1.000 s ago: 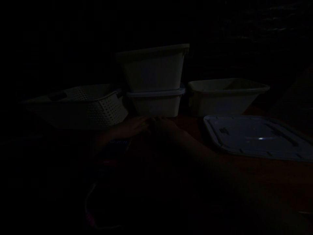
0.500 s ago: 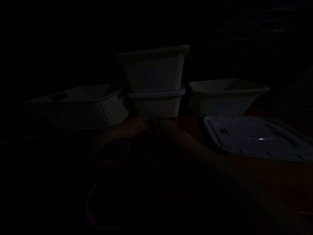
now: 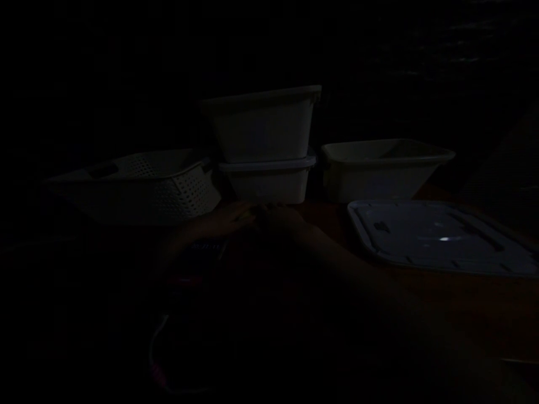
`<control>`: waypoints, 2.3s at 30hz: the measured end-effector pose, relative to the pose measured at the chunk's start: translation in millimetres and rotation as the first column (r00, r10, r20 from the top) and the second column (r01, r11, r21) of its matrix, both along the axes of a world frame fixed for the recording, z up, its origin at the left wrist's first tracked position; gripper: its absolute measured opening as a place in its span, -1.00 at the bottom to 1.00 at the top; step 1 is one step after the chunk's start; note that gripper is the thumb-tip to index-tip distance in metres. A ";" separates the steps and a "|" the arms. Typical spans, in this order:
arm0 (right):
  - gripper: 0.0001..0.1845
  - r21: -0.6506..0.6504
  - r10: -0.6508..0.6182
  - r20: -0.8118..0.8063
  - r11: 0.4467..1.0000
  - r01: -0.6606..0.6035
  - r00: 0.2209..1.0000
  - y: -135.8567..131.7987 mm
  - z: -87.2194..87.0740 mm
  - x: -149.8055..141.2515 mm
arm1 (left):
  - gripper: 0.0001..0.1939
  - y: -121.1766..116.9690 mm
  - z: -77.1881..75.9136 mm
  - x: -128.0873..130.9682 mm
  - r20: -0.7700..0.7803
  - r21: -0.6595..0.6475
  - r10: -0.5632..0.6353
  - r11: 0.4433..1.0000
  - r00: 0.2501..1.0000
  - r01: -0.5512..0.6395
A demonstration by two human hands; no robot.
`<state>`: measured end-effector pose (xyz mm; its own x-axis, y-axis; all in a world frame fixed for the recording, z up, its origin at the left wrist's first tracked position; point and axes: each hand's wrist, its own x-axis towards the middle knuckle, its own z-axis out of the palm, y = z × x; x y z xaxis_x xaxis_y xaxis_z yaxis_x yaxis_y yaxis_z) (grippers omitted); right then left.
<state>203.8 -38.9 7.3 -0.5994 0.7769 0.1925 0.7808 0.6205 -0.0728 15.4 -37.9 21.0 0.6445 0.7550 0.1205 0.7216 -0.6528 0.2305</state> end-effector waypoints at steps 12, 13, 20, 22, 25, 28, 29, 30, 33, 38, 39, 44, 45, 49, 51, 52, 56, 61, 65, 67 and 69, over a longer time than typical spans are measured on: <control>-0.48 0.011 0.015 -0.050 1.000 -0.015 0.999 -5.4 1.8 0.5 | -0.50 6.1 -2.2 -2.6 0.019 0.005 -0.024 1.000 1.000 0.024; -0.48 0.018 0.015 -0.049 1.000 -0.014 0.999 -5.0 1.3 0.5 | -0.51 6.5 -2.5 -2.9 0.011 0.001 -0.010 1.000 1.000 0.010; -0.46 0.008 0.008 -0.049 1.000 -0.008 0.999 -5.5 1.8 1.1 | -0.49 9.6 -4.6 -5.8 0.016 0.003 -0.003 1.000 1.000 0.003; -0.47 0.011 0.021 -0.050 1.000 -0.020 0.999 -5.6 2.5 0.9 | -0.49 10.7 -5.1 -5.7 0.030 -0.003 -0.017 1.000 0.999 0.017; -0.48 0.012 0.019 -0.038 1.000 -0.018 0.999 -4.5 2.2 0.5 | -0.49 12.0 -5.5 -5.0 0.031 -0.008 -0.008 1.000 0.999 0.008; -0.46 0.003 0.003 -0.028 1.000 -0.003 1.000 -2.7 0.8 0.1 | -0.48 12.4 -5.6 -4.8 0.023 0.010 -0.009 1.000 1.000 0.009; -0.46 -0.001 0.002 -0.022 1.000 -0.002 1.000 -2.4 0.6 0.0 | -0.48 12.4 -5.6 -4.8 0.023 0.016 -0.009 1.000 1.000 0.009; -0.46 -0.002 0.003 -0.020 1.000 -0.003 1.000 -2.5 0.6 0.0 | -0.49 12.3 -5.7 -4.9 0.023 0.018 -0.012 1.000 1.000 0.011; -0.47 -0.012 -0.002 -0.021 1.000 0.002 1.000 -4.6 2.5 0.0 | -0.48 11.8 -5.6 -5.0 0.036 0.010 -0.014 1.000 0.999 0.014; -0.45 -0.018 -0.008 -0.002 1.000 0.008 1.000 -9.5 6.9 0.1 | -0.48 10.3 -4.2 -4.2 0.052 0.004 -0.023 1.000 0.998 0.023; -0.46 -0.019 -0.009 0.000 1.000 0.009 1.000 -10.0 7.3 0.1 | -0.48 10.2 -4.1 -4.1 0.046 0.003 -0.021 1.000 0.999 0.021; -0.46 -0.010 -0.001 -0.012 1.000 0.001 1.000 -8.0 6.0 0.2 | -0.50 12.4 -6.1 -4.8 0.038 -0.004 -0.006 1.000 0.999 0.007; -0.46 -0.011 0.003 -0.014 1.000 -0.003 1.000 -7.3 5.6 0.2 | -0.50 13.0 -6.8 -5.1 0.040 -0.003 -0.001 1.000 0.999 0.001; -0.45 -0.021 0.006 -0.013 1.000 -0.007 1.000 -7.8 6.4 0.3 | -0.49 13.6 -7.8 -5.7 0.052 -0.009 0.005 1.000 0.999 -0.004; -0.45 -0.028 -0.006 -0.019 1.000 0.005 1.000 -10.0 8.1 0.1 | -0.49 13.1 -7.5 -5.8 0.061 -0.015 0.000 1.000 0.998 0.001; -0.45 -0.030 -0.014 -0.026 0.999 0.013 1.000 -11.3 9.0 -0.1 | -0.49 12.8 -7.4 -5.9 0.066 -0.015 -0.003 1.000 0.998 0.004; -0.46 -0.034 -0.001 -0.037 0.999 -0.001 0.999 -13.0 10.2 -0.5 | -0.49 12.9 -7.6 -6.1 0.078 -0.001 -0.013 1.000 0.997 0.013; -0.43 -0.026 -0.005 -0.014 1.000 0.004 1.000 -7.8 6.2 -0.7 | -0.48 14.2 -8.0 -6.3 0.046 -0.005 -0.016 1.000 0.999 0.016; -0.44 -0.024 0.012 -0.021 1.000 -0.012 1.000 -4.7 3.5 -0.1 | -0.48 15.3 -9.3 -6.9 0.032 0.021 -0.003 1.000 0.999 0.002; -0.43 -0.016 0.009 -0.025 1.000 -0.009 1.000 -4.4 3.2 0.3 | -0.48 15.9 -9.9 -7.1 0.035 0.025 -0.009 1.000 0.999 0.008; -0.43 -0.018 0.009 -0.022 1.000 -0.010 1.000 -4.6 3.5 0.5 | -0.48 16.2 -10.2 -7.2 0.038 0.024 -0.014 1.000 0.999 0.013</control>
